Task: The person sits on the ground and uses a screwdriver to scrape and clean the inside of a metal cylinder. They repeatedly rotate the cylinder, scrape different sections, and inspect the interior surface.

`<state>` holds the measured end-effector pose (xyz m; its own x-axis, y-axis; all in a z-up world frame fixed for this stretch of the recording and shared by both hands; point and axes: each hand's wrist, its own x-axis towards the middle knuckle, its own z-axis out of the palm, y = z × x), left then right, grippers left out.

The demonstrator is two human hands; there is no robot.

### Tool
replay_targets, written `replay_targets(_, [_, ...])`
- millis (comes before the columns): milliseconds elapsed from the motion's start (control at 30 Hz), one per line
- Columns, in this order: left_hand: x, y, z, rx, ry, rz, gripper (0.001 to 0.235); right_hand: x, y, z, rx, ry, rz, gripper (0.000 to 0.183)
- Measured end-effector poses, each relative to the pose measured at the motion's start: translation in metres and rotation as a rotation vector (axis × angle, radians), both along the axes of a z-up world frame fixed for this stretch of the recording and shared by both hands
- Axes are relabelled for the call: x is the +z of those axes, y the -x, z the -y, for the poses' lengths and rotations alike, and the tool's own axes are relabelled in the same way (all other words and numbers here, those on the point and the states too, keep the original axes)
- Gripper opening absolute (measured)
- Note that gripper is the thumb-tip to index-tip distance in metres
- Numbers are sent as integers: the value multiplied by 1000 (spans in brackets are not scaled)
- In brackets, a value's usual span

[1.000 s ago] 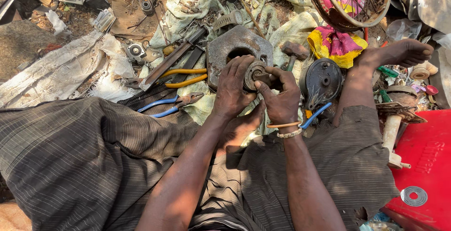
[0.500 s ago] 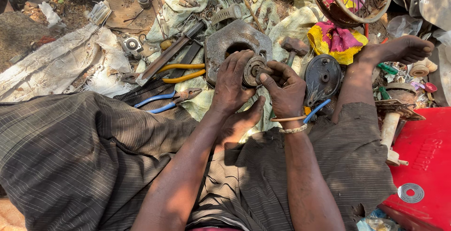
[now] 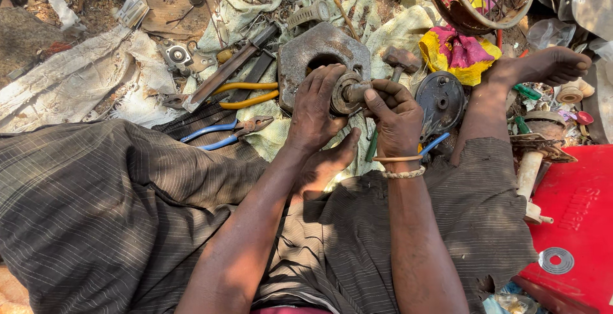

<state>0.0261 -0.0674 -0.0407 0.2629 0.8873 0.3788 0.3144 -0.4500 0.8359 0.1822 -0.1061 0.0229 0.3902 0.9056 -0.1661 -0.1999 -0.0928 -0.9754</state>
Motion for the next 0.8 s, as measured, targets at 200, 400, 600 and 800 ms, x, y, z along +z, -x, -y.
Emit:
replay_targets(200, [-1,2,0,-4,15,55,96,-4,1,-1,22,87,351,38])
replay_targets(400, [-6,0,1,19,11,38,101,-7,-1,0,38,83,245,40])
replay_targets(600, [-8,0,-2,35,4,33,102,-2,-1,-2,23,100,206,39])
replay_targets(800, [-7,0,0,34,-15,30,98,13,5,-1,-56,-54,130,27])
